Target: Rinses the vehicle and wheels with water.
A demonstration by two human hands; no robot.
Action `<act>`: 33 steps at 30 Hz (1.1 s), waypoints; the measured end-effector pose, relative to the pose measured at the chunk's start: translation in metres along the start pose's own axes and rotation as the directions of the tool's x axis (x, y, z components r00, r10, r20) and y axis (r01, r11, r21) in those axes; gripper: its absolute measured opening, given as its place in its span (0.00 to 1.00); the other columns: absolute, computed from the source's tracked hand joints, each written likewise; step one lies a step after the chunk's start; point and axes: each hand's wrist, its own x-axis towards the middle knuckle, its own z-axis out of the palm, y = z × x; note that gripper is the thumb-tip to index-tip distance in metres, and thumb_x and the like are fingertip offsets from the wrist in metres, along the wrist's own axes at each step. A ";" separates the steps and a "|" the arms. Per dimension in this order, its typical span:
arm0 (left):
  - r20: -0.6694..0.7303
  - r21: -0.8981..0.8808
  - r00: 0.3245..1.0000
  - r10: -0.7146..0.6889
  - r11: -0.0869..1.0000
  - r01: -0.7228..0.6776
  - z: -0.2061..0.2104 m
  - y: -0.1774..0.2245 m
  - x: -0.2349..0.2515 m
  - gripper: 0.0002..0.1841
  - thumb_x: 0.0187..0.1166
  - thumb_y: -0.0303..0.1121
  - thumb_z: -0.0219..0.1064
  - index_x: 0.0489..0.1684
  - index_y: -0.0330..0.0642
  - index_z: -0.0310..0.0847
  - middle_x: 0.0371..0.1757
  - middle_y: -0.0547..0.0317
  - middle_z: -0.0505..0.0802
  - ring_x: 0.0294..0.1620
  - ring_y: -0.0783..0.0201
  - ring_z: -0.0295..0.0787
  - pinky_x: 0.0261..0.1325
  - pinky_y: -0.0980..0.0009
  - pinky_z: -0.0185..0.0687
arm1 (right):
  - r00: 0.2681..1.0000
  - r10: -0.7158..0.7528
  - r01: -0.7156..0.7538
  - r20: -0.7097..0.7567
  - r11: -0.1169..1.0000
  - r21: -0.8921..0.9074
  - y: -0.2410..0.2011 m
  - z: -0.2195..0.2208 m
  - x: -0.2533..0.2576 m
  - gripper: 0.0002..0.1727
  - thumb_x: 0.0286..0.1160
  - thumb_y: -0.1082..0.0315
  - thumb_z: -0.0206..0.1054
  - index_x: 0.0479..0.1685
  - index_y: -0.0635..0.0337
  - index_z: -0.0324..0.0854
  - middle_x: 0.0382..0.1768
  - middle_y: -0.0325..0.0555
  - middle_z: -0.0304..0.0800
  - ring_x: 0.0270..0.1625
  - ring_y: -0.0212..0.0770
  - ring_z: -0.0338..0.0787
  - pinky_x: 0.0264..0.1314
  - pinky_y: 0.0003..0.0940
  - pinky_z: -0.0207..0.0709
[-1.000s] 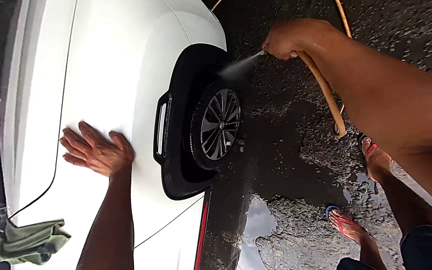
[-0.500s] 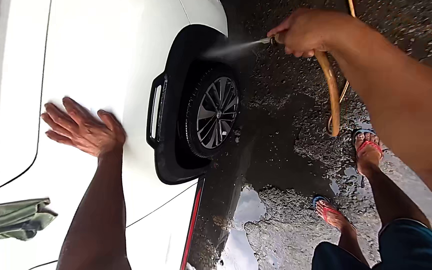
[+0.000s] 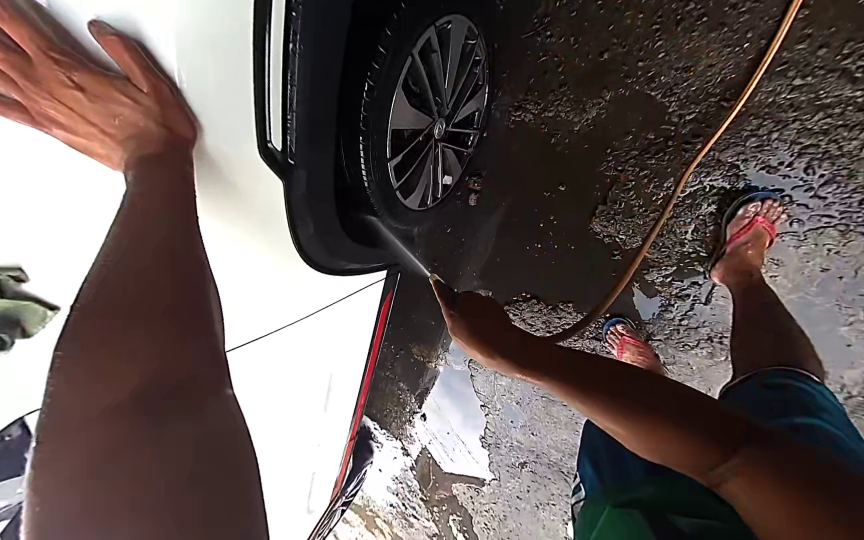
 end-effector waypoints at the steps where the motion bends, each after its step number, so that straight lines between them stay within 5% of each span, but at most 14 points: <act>1: 0.018 0.018 1.000 -0.023 1.000 0.022 0.004 0.000 0.001 0.45 0.76 0.75 0.37 0.92 0.62 0.59 0.92 0.57 0.66 0.93 0.51 0.56 0.89 0.33 0.37 | 1.000 0.005 -0.005 -0.017 1.000 -0.018 0.002 0.007 0.001 0.30 0.85 0.70 0.49 0.88 0.62 0.57 0.45 0.59 0.90 0.48 0.59 0.93 0.45 0.53 0.86; 3: 0.035 0.018 0.998 -0.050 0.999 0.050 0.006 0.002 0.002 0.43 0.76 0.75 0.36 0.88 0.65 0.65 0.89 0.59 0.71 0.89 0.52 0.63 0.86 0.33 0.43 | 0.998 0.025 -0.028 -0.055 0.998 -0.053 0.014 0.018 0.006 0.21 0.84 0.69 0.50 0.72 0.69 0.71 0.42 0.60 0.90 0.47 0.59 0.93 0.42 0.54 0.86; 5: 0.035 0.024 0.998 -0.045 0.999 0.044 0.005 0.004 0.004 0.43 0.77 0.75 0.34 0.87 0.65 0.67 0.88 0.58 0.72 0.89 0.52 0.63 0.86 0.32 0.43 | 0.995 0.073 -0.077 -0.063 0.995 -0.061 0.025 0.016 0.009 0.19 0.83 0.70 0.52 0.68 0.70 0.73 0.43 0.61 0.90 0.47 0.60 0.93 0.42 0.55 0.86; 11: 0.027 0.059 0.999 -0.022 0.998 0.020 0.005 0.005 0.000 0.45 0.75 0.75 0.34 0.72 0.54 0.81 0.80 0.53 0.80 0.85 0.48 0.68 0.85 0.36 0.46 | 0.968 0.180 -0.193 -0.173 0.979 -0.059 0.076 -0.021 0.002 0.30 0.79 0.70 0.59 0.83 0.62 0.66 0.42 0.61 0.90 0.45 0.62 0.93 0.41 0.58 0.85; 14: 0.049 0.060 0.999 -0.024 0.998 0.021 0.006 0.004 0.002 0.46 0.75 0.76 0.33 0.74 0.53 0.80 0.80 0.52 0.80 0.84 0.48 0.70 0.85 0.35 0.48 | 0.971 0.187 -0.198 -0.149 0.978 -0.061 0.077 -0.026 -0.007 0.39 0.79 0.69 0.60 0.93 0.55 0.52 0.41 0.60 0.89 0.44 0.61 0.92 0.41 0.56 0.84; 19: 0.087 0.027 0.996 -0.019 0.999 0.017 0.010 0.000 0.002 0.48 0.75 0.76 0.31 0.80 0.52 0.75 0.82 0.49 0.79 0.84 0.46 0.71 0.83 0.34 0.53 | 0.999 0.053 -0.053 0.011 0.998 -0.024 0.026 0.007 -0.017 0.37 0.81 0.71 0.53 0.93 0.52 0.50 0.47 0.60 0.89 0.49 0.62 0.92 0.45 0.56 0.85; 23: 0.078 0.052 0.997 -0.028 0.998 0.024 0.008 0.002 0.003 0.47 0.75 0.76 0.31 0.81 0.55 0.74 0.82 0.52 0.78 0.84 0.48 0.71 0.83 0.35 0.53 | 0.992 0.128 -0.128 -0.020 0.992 -0.005 0.038 0.030 0.007 0.33 0.82 0.70 0.53 0.90 0.58 0.55 0.47 0.61 0.90 0.50 0.61 0.93 0.47 0.56 0.86; 26: 0.074 0.018 0.997 -0.028 0.999 0.027 0.006 0.005 0.002 0.45 0.74 0.75 0.35 0.73 0.53 0.80 0.79 0.51 0.81 0.83 0.48 0.71 0.84 0.36 0.50 | 0.975 0.222 -0.222 -0.020 0.975 -0.021 0.067 0.051 0.019 0.31 0.81 0.71 0.53 0.86 0.62 0.59 0.47 0.62 0.90 0.51 0.62 0.93 0.48 0.58 0.86; 30: 0.067 0.035 0.998 -0.012 0.999 0.010 0.015 0.000 0.003 0.42 0.73 0.74 0.39 0.61 0.51 0.86 0.72 0.49 0.86 0.80 0.47 0.76 0.81 0.34 0.53 | 0.982 0.186 -0.185 0.027 0.982 -0.027 0.053 0.065 0.009 0.35 0.82 0.70 0.52 0.92 0.54 0.54 0.47 0.60 0.90 0.50 0.62 0.92 0.47 0.58 0.85; 33: 0.033 -0.007 0.999 -0.015 1.000 0.016 0.004 0.006 0.000 0.44 0.76 0.74 0.35 0.73 0.53 0.80 0.81 0.51 0.79 0.86 0.47 0.67 0.85 0.33 0.45 | 0.979 0.193 -0.192 -0.059 0.981 0.009 0.052 0.030 0.000 0.37 0.82 0.69 0.52 0.94 0.48 0.51 0.45 0.58 0.91 0.48 0.60 0.93 0.47 0.57 0.85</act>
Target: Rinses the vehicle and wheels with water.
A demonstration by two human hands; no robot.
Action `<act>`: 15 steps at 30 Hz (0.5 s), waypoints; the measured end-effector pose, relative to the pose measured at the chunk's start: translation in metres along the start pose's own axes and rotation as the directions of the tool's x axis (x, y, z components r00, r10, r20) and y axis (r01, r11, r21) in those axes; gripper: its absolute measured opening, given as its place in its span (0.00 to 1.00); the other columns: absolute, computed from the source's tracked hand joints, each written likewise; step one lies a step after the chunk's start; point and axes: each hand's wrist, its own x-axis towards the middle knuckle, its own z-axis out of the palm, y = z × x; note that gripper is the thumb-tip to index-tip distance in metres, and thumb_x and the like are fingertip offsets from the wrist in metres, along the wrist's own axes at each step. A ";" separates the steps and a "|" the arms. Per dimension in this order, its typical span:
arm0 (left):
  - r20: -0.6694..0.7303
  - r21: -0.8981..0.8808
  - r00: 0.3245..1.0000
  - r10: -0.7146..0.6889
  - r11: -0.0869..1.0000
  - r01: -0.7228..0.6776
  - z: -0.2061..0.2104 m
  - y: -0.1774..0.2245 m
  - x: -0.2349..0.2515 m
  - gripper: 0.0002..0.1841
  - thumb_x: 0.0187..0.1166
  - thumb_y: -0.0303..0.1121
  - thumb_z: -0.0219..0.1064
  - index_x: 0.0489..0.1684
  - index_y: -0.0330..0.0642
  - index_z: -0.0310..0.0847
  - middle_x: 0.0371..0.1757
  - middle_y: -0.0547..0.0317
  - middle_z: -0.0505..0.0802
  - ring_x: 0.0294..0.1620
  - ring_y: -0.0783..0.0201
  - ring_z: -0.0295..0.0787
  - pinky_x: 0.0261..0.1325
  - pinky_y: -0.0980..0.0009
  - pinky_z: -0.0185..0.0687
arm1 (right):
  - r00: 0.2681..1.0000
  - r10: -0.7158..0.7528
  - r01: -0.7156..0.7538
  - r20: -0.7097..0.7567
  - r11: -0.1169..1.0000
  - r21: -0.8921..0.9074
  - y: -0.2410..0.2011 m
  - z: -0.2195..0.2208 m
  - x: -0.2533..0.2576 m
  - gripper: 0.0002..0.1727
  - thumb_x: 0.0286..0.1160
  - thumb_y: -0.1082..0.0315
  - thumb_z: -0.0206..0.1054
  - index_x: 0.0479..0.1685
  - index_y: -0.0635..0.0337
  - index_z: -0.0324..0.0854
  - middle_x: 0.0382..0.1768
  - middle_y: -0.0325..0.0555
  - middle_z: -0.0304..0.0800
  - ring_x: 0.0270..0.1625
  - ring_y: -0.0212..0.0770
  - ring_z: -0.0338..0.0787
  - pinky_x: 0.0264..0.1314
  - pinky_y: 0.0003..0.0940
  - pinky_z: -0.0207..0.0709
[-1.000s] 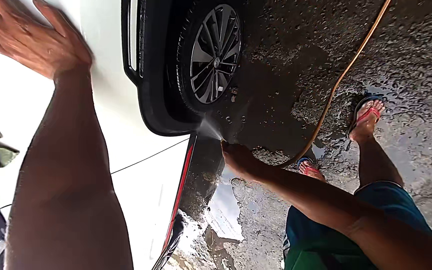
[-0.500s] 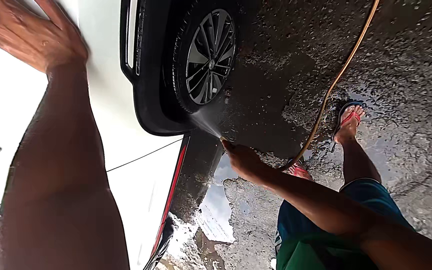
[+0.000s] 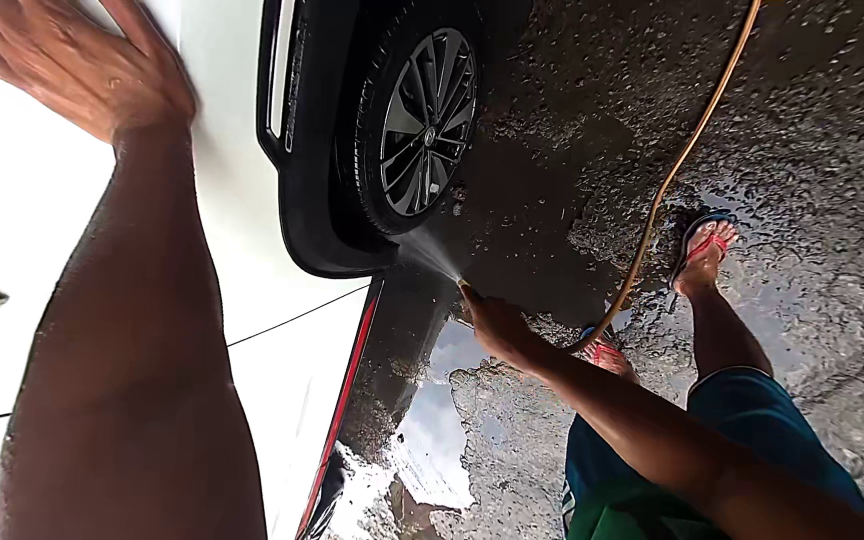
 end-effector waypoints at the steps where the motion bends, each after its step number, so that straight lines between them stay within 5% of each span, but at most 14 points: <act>1: -0.026 -0.023 1.000 0.012 1.000 -0.013 -0.002 0.000 -0.001 0.43 0.76 0.74 0.35 0.79 0.57 0.76 0.86 0.53 0.74 0.90 0.47 0.61 0.87 0.32 0.40 | 0.996 0.027 -0.025 -0.084 0.999 0.020 0.012 -0.020 0.001 0.37 0.83 0.67 0.52 0.95 0.46 0.50 0.43 0.58 0.91 0.46 0.60 0.93 0.46 0.57 0.85; 4: -0.092 -0.107 0.994 0.057 0.992 -0.067 -0.007 0.000 -0.001 0.46 0.76 0.76 0.36 0.94 0.62 0.56 0.96 0.54 0.55 0.97 0.46 0.43 0.88 0.29 0.29 | 0.930 0.139 -0.128 -0.341 0.990 0.054 0.068 -0.085 0.006 0.34 0.87 0.63 0.51 0.94 0.44 0.53 0.35 0.60 0.91 0.39 0.64 0.92 0.41 0.62 0.83; 6: -0.113 -0.136 0.991 0.070 0.987 -0.085 -0.008 -0.001 -0.001 0.46 0.77 0.75 0.36 0.96 0.64 0.50 0.98 0.54 0.49 0.98 0.46 0.38 0.88 0.29 0.27 | 0.932 0.129 -0.115 -0.340 0.991 0.062 0.091 -0.112 -0.003 0.30 0.91 0.60 0.48 0.92 0.43 0.58 0.37 0.60 0.91 0.42 0.63 0.92 0.45 0.62 0.83; 10: -0.129 -0.150 0.989 0.066 0.985 -0.085 -0.013 0.000 -0.006 0.44 0.77 0.75 0.37 0.95 0.67 0.51 0.97 0.52 0.54 0.97 0.44 0.42 0.87 0.27 0.28 | 0.991 -0.101 0.103 -0.091 0.995 0.009 0.064 -0.117 -0.039 0.28 0.92 0.57 0.45 0.90 0.37 0.63 0.46 0.56 0.92 0.49 0.58 0.92 0.54 0.59 0.82; 15: -0.114 -0.151 0.990 0.079 0.984 -0.096 -0.025 0.004 -0.013 0.46 0.77 0.75 0.37 0.96 0.64 0.50 0.97 0.52 0.54 0.97 0.43 0.43 0.87 0.27 0.30 | 0.900 -0.030 0.074 -0.436 0.994 0.085 0.037 -0.183 -0.027 0.28 0.93 0.58 0.49 0.92 0.37 0.60 0.32 0.52 0.90 0.36 0.54 0.91 0.40 0.54 0.84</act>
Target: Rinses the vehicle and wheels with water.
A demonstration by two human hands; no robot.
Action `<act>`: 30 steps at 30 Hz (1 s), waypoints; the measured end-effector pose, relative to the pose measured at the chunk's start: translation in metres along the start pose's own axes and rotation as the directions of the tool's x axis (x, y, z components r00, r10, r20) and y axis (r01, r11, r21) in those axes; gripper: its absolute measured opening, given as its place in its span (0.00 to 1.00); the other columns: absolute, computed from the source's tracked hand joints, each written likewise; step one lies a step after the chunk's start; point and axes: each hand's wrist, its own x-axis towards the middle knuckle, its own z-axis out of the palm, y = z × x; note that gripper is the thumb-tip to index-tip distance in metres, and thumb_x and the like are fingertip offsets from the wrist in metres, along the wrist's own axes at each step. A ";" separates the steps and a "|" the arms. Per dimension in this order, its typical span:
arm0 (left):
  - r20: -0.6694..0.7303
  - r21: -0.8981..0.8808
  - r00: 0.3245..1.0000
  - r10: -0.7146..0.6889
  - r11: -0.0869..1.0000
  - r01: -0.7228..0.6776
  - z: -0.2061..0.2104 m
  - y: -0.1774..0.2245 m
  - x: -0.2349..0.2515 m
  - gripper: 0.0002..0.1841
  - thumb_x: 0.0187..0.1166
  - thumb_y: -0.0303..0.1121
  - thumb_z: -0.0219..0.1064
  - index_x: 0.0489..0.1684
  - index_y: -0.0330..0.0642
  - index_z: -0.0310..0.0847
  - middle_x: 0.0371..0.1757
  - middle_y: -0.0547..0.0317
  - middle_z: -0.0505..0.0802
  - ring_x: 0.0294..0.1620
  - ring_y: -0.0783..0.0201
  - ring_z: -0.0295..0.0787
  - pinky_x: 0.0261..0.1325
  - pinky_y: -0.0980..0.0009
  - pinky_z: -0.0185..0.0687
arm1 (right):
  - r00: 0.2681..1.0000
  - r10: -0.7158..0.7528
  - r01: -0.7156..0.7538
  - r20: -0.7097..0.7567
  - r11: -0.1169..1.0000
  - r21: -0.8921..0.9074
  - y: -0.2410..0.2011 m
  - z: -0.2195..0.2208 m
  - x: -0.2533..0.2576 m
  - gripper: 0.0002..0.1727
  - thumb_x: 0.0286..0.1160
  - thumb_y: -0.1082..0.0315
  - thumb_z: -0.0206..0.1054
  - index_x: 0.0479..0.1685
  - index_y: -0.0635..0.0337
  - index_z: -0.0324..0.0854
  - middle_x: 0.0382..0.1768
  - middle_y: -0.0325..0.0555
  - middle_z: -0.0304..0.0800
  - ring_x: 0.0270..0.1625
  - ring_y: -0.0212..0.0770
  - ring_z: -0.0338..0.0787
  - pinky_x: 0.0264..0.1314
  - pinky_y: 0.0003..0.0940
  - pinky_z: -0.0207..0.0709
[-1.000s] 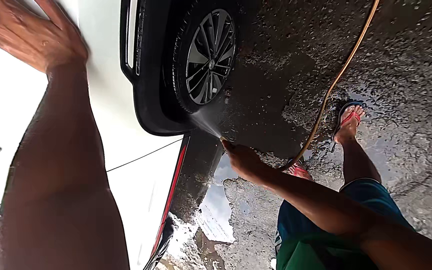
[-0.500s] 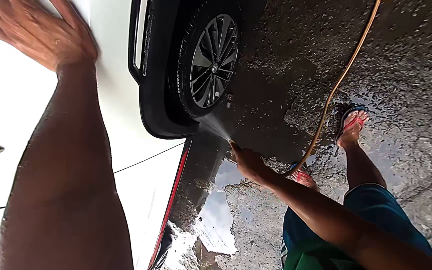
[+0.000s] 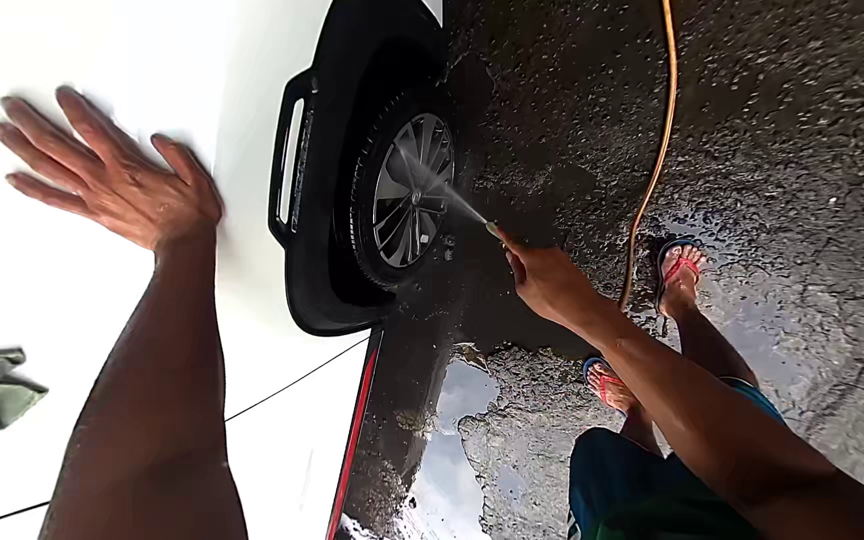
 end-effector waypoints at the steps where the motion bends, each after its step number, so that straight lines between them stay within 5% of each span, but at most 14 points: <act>1: 0.000 0.000 1.000 -0.003 1.000 0.003 -0.001 0.001 0.000 0.45 0.77 0.75 0.37 0.96 0.65 0.50 0.97 0.52 0.54 0.97 0.42 0.43 0.87 0.27 0.31 | 0.999 0.009 -0.009 -0.033 1.000 0.012 -0.001 -0.012 0.008 0.28 0.93 0.57 0.48 0.91 0.36 0.60 0.30 0.51 0.89 0.34 0.53 0.90 0.37 0.53 0.83; 5: 0.020 0.013 1.000 -0.019 1.000 0.019 -0.003 0.004 -0.001 0.45 0.77 0.74 0.37 0.96 0.65 0.49 0.97 0.52 0.54 0.96 0.43 0.45 0.87 0.28 0.33 | 0.995 0.073 -0.074 -0.074 0.997 -0.008 0.045 -0.044 0.014 0.24 0.92 0.58 0.50 0.85 0.42 0.70 0.33 0.56 0.91 0.35 0.59 0.91 0.35 0.60 0.82; 9: 0.017 -0.007 1.000 -0.020 1.000 0.020 -0.004 0.005 -0.001 0.45 0.77 0.74 0.37 0.96 0.65 0.48 0.97 0.53 0.53 0.96 0.44 0.44 0.88 0.29 0.32 | 0.970 0.159 -0.147 0.184 0.986 -0.079 0.096 -0.043 0.012 0.25 0.89 0.64 0.52 0.83 0.51 0.74 0.56 0.61 0.90 0.59 0.63 0.89 0.62 0.64 0.78; 15: 0.042 -0.013 0.999 -0.026 1.000 0.027 -0.003 0.003 -0.001 0.45 0.78 0.73 0.37 0.97 0.64 0.44 0.97 0.54 0.51 0.97 0.45 0.40 0.89 0.30 0.30 | 0.991 0.098 -0.091 -0.088 0.992 0.086 0.067 -0.064 0.017 0.26 0.94 0.58 0.48 0.89 0.36 0.65 0.34 0.52 0.90 0.35 0.53 0.90 0.38 0.54 0.83; 20: 0.031 0.001 0.999 -0.023 1.000 0.023 -0.004 0.000 0.001 0.45 0.78 0.73 0.37 0.97 0.64 0.45 0.97 0.52 0.52 0.97 0.45 0.40 0.89 0.30 0.29 | 0.989 0.146 -0.143 -0.021 0.983 0.118 0.105 -0.057 0.037 0.24 0.91 0.62 0.52 0.83 0.44 0.74 0.45 0.57 0.93 0.46 0.59 0.92 0.50 0.62 0.82; 23: 0.040 0.006 0.999 -0.029 1.000 0.029 -0.003 0.001 -0.003 0.44 0.80 0.72 0.36 0.97 0.64 0.45 0.98 0.52 0.50 0.97 0.44 0.39 0.89 0.30 0.29 | 0.998 -0.050 0.043 0.041 0.987 0.154 0.062 -0.026 0.037 0.26 0.91 0.59 0.50 0.86 0.40 0.69 0.38 0.52 0.91 0.41 0.54 0.91 0.46 0.56 0.84; 26: 0.013 -0.024 0.999 -0.036 0.999 0.037 -0.005 0.001 -0.002 0.45 0.79 0.70 0.38 0.98 0.59 0.42 0.97 0.48 0.48 0.97 0.42 0.36 0.89 0.32 0.27 | 0.915 -0.334 0.287 0.226 0.933 0.217 -0.002 0.034 0.022 0.30 0.89 0.59 0.51 0.91 0.34 0.59 0.39 0.54 0.91 0.42 0.57 0.91 0.44 0.59 0.83; 30: -0.013 -0.012 1.000 -0.021 1.000 0.021 -0.011 0.004 -0.002 0.44 0.78 0.70 0.41 0.95 0.59 0.50 0.96 0.49 0.52 0.97 0.44 0.40 0.90 0.35 0.34 | 0.804 -0.364 0.296 0.470 0.931 0.215 -0.043 0.089 0.006 0.32 0.79 0.68 0.60 0.86 0.49 0.64 0.45 0.61 0.89 0.49 0.64 0.91 0.43 0.64 0.83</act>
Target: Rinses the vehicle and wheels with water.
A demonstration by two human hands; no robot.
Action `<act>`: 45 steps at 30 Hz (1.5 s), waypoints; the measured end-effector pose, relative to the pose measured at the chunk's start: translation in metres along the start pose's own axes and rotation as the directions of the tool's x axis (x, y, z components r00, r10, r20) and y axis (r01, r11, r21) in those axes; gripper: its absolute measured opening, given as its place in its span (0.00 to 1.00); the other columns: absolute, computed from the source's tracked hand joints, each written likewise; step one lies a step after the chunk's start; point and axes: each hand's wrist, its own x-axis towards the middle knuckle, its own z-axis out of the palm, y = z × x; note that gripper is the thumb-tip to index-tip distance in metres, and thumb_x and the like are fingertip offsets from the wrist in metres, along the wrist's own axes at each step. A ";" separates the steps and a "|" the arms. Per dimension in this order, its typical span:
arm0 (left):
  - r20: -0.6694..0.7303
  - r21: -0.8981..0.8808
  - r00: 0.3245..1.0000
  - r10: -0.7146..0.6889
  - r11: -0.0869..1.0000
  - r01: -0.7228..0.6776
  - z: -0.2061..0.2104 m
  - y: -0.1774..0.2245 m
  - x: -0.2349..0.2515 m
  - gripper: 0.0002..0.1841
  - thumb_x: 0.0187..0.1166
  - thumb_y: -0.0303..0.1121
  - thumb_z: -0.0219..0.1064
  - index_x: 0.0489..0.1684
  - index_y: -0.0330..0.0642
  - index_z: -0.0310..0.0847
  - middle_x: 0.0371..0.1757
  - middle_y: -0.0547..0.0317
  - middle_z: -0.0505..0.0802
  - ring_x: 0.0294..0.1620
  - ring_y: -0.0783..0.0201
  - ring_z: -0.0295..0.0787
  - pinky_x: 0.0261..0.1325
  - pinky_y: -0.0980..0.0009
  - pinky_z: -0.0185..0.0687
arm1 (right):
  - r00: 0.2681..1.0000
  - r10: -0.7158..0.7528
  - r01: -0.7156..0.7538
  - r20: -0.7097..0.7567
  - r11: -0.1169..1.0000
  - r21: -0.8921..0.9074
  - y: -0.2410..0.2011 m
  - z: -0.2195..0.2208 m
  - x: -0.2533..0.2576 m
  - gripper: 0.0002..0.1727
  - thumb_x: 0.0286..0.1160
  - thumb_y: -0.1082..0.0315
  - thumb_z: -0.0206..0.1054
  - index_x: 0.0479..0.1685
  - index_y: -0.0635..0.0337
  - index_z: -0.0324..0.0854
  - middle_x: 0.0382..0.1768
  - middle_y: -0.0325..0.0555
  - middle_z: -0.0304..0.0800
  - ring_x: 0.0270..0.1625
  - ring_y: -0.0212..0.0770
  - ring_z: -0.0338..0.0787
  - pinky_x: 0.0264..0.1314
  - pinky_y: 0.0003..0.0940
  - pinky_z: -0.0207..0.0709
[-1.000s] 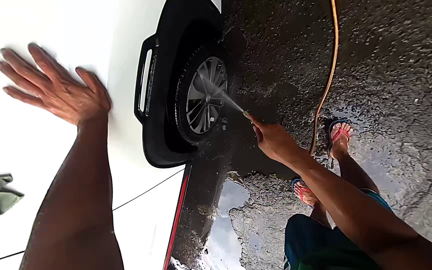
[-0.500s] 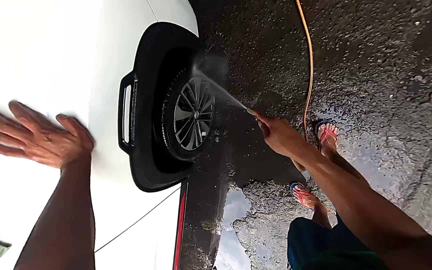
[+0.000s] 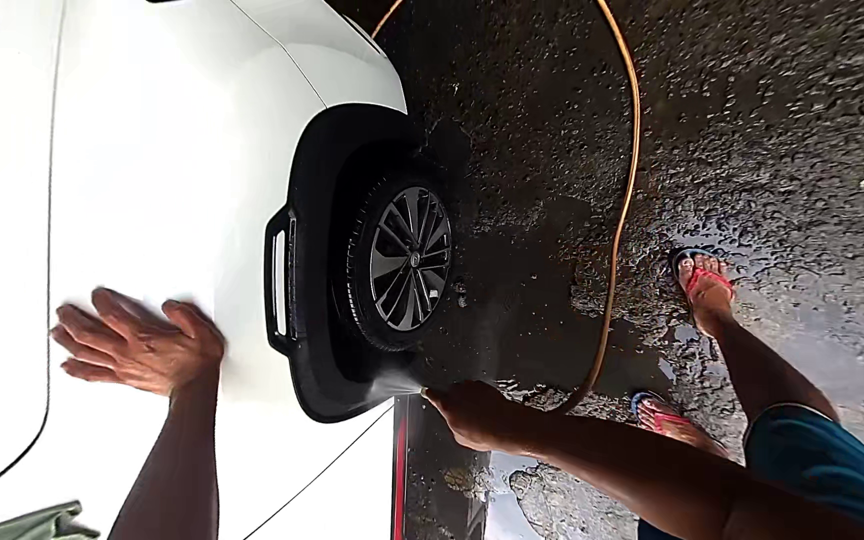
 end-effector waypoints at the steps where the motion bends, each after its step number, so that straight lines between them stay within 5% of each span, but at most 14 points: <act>1: -0.003 0.010 1.000 0.001 1.000 -0.001 0.001 -0.001 0.001 0.43 0.78 0.70 0.42 0.95 0.60 0.51 0.96 0.50 0.53 0.97 0.46 0.41 0.90 0.36 0.35 | 1.000 0.009 -0.009 -0.025 1.000 0.026 0.001 0.008 0.009 0.34 0.79 0.69 0.60 0.87 0.48 0.61 0.44 0.61 0.89 0.49 0.64 0.91 0.43 0.64 0.83; 4: -0.007 0.038 1.000 0.009 0.999 -0.009 0.004 -0.004 0.000 0.43 0.78 0.69 0.42 0.95 0.59 0.52 0.96 0.50 0.54 0.97 0.46 0.42 0.91 0.37 0.36 | 0.963 -0.005 0.031 -0.270 0.995 0.090 0.017 0.019 0.038 0.38 0.85 0.65 0.53 0.95 0.37 0.47 0.39 0.56 0.88 0.41 0.60 0.91 0.40 0.58 0.85; 7: -0.004 0.051 1.000 0.011 0.999 -0.010 0.003 -0.003 -0.001 0.43 0.78 0.68 0.41 0.95 0.58 0.51 0.96 0.51 0.54 0.97 0.46 0.42 0.91 0.38 0.35 | 0.847 -0.013 0.089 -0.531 0.989 0.117 0.033 0.031 0.059 0.35 0.89 0.60 0.50 0.96 0.35 0.48 0.41 0.51 0.89 0.39 0.52 0.92 0.39 0.49 0.86; 12: -0.020 0.091 1.000 0.016 0.996 -0.014 0.007 -0.007 -0.002 0.43 0.79 0.68 0.40 0.95 0.59 0.53 0.96 0.51 0.56 0.96 0.47 0.45 0.91 0.39 0.36 | 0.800 -0.016 0.140 -0.600 0.977 0.161 0.029 0.076 0.058 0.36 0.87 0.62 0.54 0.95 0.35 0.51 0.40 0.50 0.88 0.34 0.49 0.91 0.34 0.46 0.86; 15: -0.021 0.100 1.000 0.023 0.995 -0.021 0.006 -0.008 -0.002 0.42 0.79 0.68 0.40 0.94 0.58 0.54 0.95 0.50 0.57 0.96 0.46 0.45 0.91 0.39 0.36 | 0.658 0.126 0.116 -0.743 0.957 0.266 0.041 0.082 0.066 0.31 0.89 0.61 0.52 0.93 0.42 0.59 0.40 0.47 0.90 0.35 0.43 0.91 0.38 0.40 0.88; 18: -0.012 0.089 1.000 0.024 0.996 -0.023 0.004 -0.005 -0.002 0.42 0.79 0.67 0.41 0.94 0.57 0.54 0.95 0.50 0.57 0.96 0.46 0.46 0.91 0.39 0.37 | 0.605 0.164 0.145 -0.779 0.939 0.310 0.047 0.070 0.070 0.30 0.90 0.60 0.51 0.92 0.44 0.61 0.42 0.45 0.92 0.39 0.40 0.92 0.45 0.37 0.88; 24: -0.014 0.091 1.000 0.011 0.996 -0.009 0.003 -0.004 -0.002 0.42 0.79 0.67 0.41 0.94 0.57 0.55 0.95 0.51 0.57 0.96 0.46 0.46 0.91 0.39 0.36 | 0.583 0.317 0.136 -0.748 0.870 0.475 0.061 -0.010 0.055 0.30 0.91 0.62 0.47 0.92 0.50 0.61 0.40 0.47 0.94 0.37 0.41 0.92 0.48 0.40 0.87; 28: -0.002 0.100 1.000 0.005 0.995 -0.004 0.002 -0.001 -0.004 0.42 0.80 0.67 0.42 0.94 0.57 0.55 0.95 0.47 0.57 0.96 0.44 0.45 0.91 0.38 0.36 | 0.723 0.259 0.082 -0.640 0.888 0.452 0.052 -0.055 0.035 0.30 0.92 0.59 0.44 0.94 0.43 0.56 0.36 0.45 0.91 0.36 0.42 0.90 0.46 0.41 0.84; 34: -0.006 0.117 1.000 0.014 0.993 -0.014 0.005 -0.004 -0.002 0.42 0.80 0.66 0.41 0.93 0.54 0.57 0.95 0.46 0.58 0.95 0.43 0.47 0.91 0.38 0.38 | 0.662 0.474 -0.103 -0.580 0.825 0.556 0.105 -0.131 0.009 0.27 0.92 0.61 0.47 0.90 0.45 0.64 0.41 0.54 0.92 0.42 0.52 0.91 0.50 0.53 0.83; 38: 0.011 0.116 1.000 -0.005 0.993 0.003 0.004 -0.003 -0.005 0.42 0.80 0.67 0.41 0.94 0.56 0.56 0.95 0.46 0.57 0.95 0.43 0.47 0.90 0.37 0.39 | 0.810 0.255 -0.047 -0.528 0.926 0.374 0.081 -0.181 -0.013 0.24 0.92 0.63 0.50 0.84 0.47 0.72 0.44 0.53 0.92 0.45 0.51 0.91 0.51 0.54 0.83; 40: 0.006 0.119 1.000 -0.002 0.993 0.001 0.003 -0.001 -0.004 0.42 0.80 0.66 0.41 0.94 0.55 0.56 0.95 0.45 0.57 0.95 0.42 0.47 0.91 0.37 0.38 | 0.825 0.164 -0.025 -0.541 0.967 0.255 0.068 -0.218 -0.021 0.22 0.92 0.64 0.51 0.81 0.46 0.75 0.44 0.52 0.92 0.45 0.53 0.91 0.49 0.56 0.83; 43: -0.011 0.116 1.000 0.011 0.993 -0.010 0.003 -0.001 -0.002 0.42 0.80 0.66 0.41 0.93 0.55 0.56 0.94 0.46 0.58 0.95 0.43 0.47 0.91 0.39 0.37 | 0.796 0.262 -0.178 -0.546 0.963 0.202 0.092 -0.299 -0.023 0.22 0.87 0.66 0.54 0.76 0.48 0.79 0.48 0.59 0.90 0.49 0.61 0.90 0.49 0.65 0.80; 45: -0.011 0.114 1.000 0.013 0.993 -0.012 0.003 -0.002 -0.002 0.41 0.80 0.66 0.41 0.94 0.55 0.56 0.95 0.46 0.58 0.95 0.43 0.46 0.91 0.38 0.36 | 0.768 0.362 -0.314 -0.528 0.932 0.182 0.107 -0.354 -0.019 0.19 0.80 0.67 0.57 0.68 0.52 0.82 0.42 0.57 0.87 0.37 0.55 0.87 0.35 0.58 0.77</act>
